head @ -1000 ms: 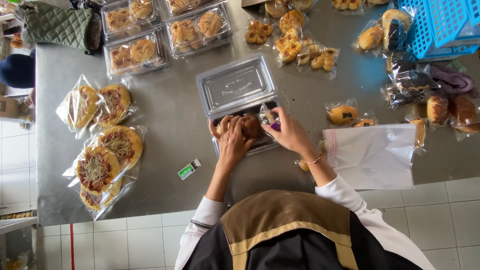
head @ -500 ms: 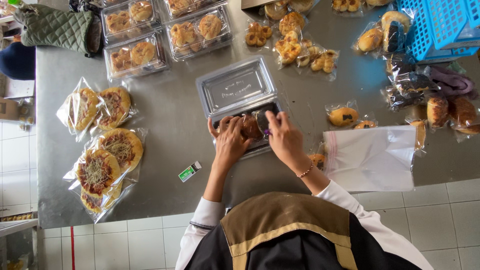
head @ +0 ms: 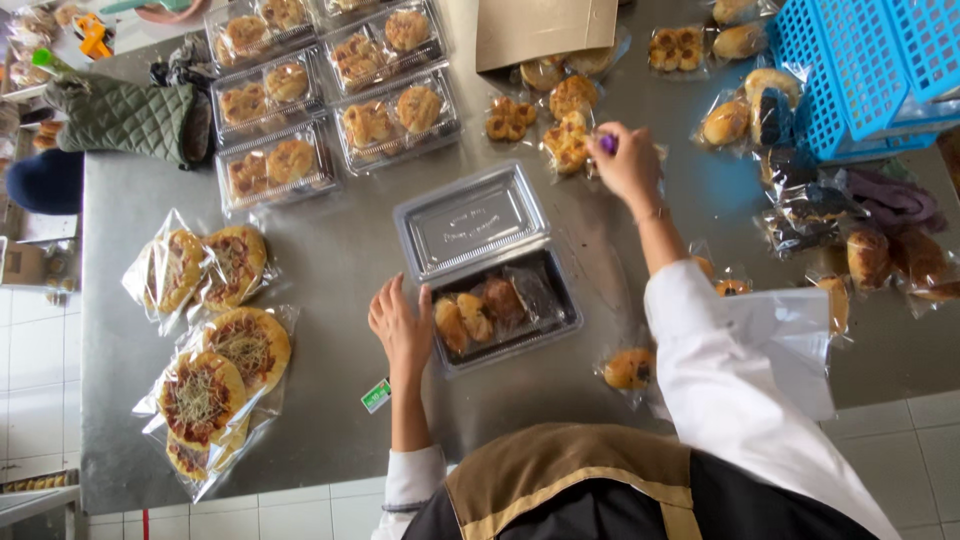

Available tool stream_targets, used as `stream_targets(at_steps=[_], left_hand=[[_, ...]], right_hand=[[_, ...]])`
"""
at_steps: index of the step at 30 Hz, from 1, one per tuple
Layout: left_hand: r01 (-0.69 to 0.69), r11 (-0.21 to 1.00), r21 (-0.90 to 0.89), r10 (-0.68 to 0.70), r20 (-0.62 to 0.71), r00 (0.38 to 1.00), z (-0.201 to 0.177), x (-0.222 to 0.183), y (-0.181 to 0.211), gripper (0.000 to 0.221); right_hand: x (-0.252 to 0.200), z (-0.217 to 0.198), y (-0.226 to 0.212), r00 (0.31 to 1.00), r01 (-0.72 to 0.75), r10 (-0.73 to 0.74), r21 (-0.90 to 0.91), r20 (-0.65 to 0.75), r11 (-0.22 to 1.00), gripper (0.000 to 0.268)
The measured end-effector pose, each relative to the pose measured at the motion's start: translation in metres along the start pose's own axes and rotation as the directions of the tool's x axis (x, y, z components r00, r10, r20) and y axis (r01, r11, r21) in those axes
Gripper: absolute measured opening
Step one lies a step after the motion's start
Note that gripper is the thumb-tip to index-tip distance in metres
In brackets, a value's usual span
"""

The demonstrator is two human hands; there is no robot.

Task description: The person places several baked pastries into clear plastic containers and seals the containers using a hand-held tape dispenser.

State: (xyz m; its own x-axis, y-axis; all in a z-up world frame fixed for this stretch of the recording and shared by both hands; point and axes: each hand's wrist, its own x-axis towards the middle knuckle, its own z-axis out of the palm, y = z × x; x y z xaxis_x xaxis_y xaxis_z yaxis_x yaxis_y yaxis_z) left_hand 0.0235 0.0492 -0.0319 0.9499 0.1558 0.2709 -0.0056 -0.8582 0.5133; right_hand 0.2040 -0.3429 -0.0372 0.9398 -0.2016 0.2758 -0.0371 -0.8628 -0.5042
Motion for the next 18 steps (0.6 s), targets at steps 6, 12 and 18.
stream_targets(at_steps=[6,12,18], left_hand=[[0.151,0.984,-0.096,-0.136,0.146,0.98,0.01,-0.006,-0.02,0.046],[0.205,0.964,-0.167,-0.174,0.184,0.967,0.013,-0.007,-0.009,0.048],[0.265,0.94,-0.217,-0.22,0.21,0.953,0.014,-0.009,0.0,0.053]], right_hand=[[0.088,0.051,0.035,0.962,-0.086,0.124,-0.159,0.244,0.984,0.091],[0.123,0.068,0.032,0.908,0.085,-0.037,-0.097,0.417,0.992,0.127],[0.143,0.075,0.046,0.842,0.145,-0.133,0.017,0.523,0.989,0.085]])
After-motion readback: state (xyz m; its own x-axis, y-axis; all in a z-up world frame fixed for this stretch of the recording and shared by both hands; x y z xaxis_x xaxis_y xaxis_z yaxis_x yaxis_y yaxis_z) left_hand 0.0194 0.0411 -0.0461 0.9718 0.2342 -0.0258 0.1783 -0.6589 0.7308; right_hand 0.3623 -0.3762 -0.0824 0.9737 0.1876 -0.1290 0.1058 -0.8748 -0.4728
